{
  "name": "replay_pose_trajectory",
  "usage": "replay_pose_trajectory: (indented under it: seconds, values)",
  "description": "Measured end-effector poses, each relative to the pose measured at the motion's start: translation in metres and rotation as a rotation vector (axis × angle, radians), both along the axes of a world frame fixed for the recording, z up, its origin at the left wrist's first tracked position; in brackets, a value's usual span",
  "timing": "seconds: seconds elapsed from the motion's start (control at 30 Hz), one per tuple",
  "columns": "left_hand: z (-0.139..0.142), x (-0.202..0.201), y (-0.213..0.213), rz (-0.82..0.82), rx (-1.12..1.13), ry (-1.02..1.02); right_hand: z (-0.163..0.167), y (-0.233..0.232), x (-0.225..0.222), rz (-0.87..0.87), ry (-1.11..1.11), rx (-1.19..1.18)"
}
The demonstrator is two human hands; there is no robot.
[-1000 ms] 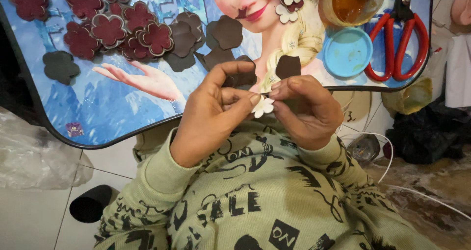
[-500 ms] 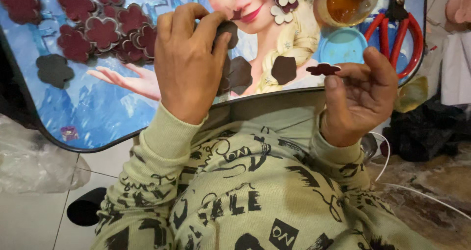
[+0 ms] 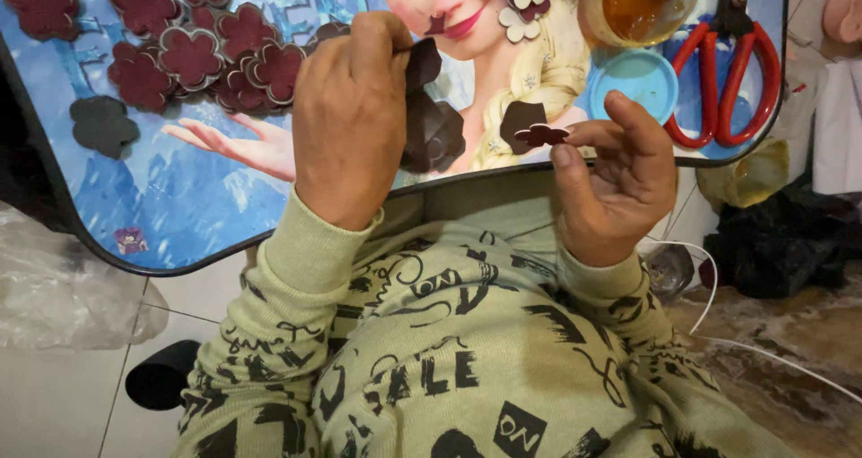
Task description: The person sits on the floor with a lap desk covered in flower-shaped fabric cutouts. They pick up flower pieces, dip or press them against adhesive in a cup, and press layered flower pieces together by hand, stacking the assembled flowers on the desk.
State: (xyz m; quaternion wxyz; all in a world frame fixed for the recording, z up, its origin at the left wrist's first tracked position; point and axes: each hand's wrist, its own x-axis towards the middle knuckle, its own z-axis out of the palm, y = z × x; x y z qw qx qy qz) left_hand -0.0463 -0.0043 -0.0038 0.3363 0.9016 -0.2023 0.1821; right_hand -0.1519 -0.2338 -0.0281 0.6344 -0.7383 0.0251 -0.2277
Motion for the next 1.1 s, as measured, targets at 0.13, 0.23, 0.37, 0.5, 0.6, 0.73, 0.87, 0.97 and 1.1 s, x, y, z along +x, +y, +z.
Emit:
replay_pose_trajectory:
  seconds: [0.13, 0.23, 0.37, 0.5, 0.6, 0.73, 0.87, 0.97, 1.1]
  values:
    - [0.007, -0.001, 0.004, -0.043, -0.088, 0.085, 0.001, 0.002, 0.001, 0.054, -0.020, 0.009]
    - [0.015, -0.003, 0.009, -0.100, -0.181, 0.178, 0.001, 0.004, 0.000, 0.070, -0.012, 0.013]
    - [0.021, -0.012, 0.012, -0.153, -0.497, 0.290, 0.006, 0.006, -0.001, 0.089, 0.019, 0.028]
    - [0.017, -0.025, 0.003, -0.229, -1.004, 0.616, 0.018, 0.004, -0.001, 0.145, 0.087, 0.097]
    - [0.014, -0.037, -0.003, -0.298, -1.289, 0.917, 0.029, 0.002, -0.002, 0.243, 0.132, 0.236]
    - [0.012, -0.051, -0.006, -0.322, -1.282, 1.112, 0.039, -0.001, 0.000, 0.304, 0.269, 0.258]
    - [0.013, -0.058, -0.007, -0.359, -1.243, 1.214, 0.039, 0.004, 0.006, 0.344, 0.344, 0.248]
    - [0.014, -0.060, -0.006, -0.360, -1.271, 1.277, 0.041, 0.007, 0.006, 0.350, 0.376, 0.231]
    - [0.014, -0.061, -0.007, -0.357, -1.168, 1.208, 0.044, 0.006, 0.009, 0.365, 0.390, 0.213]
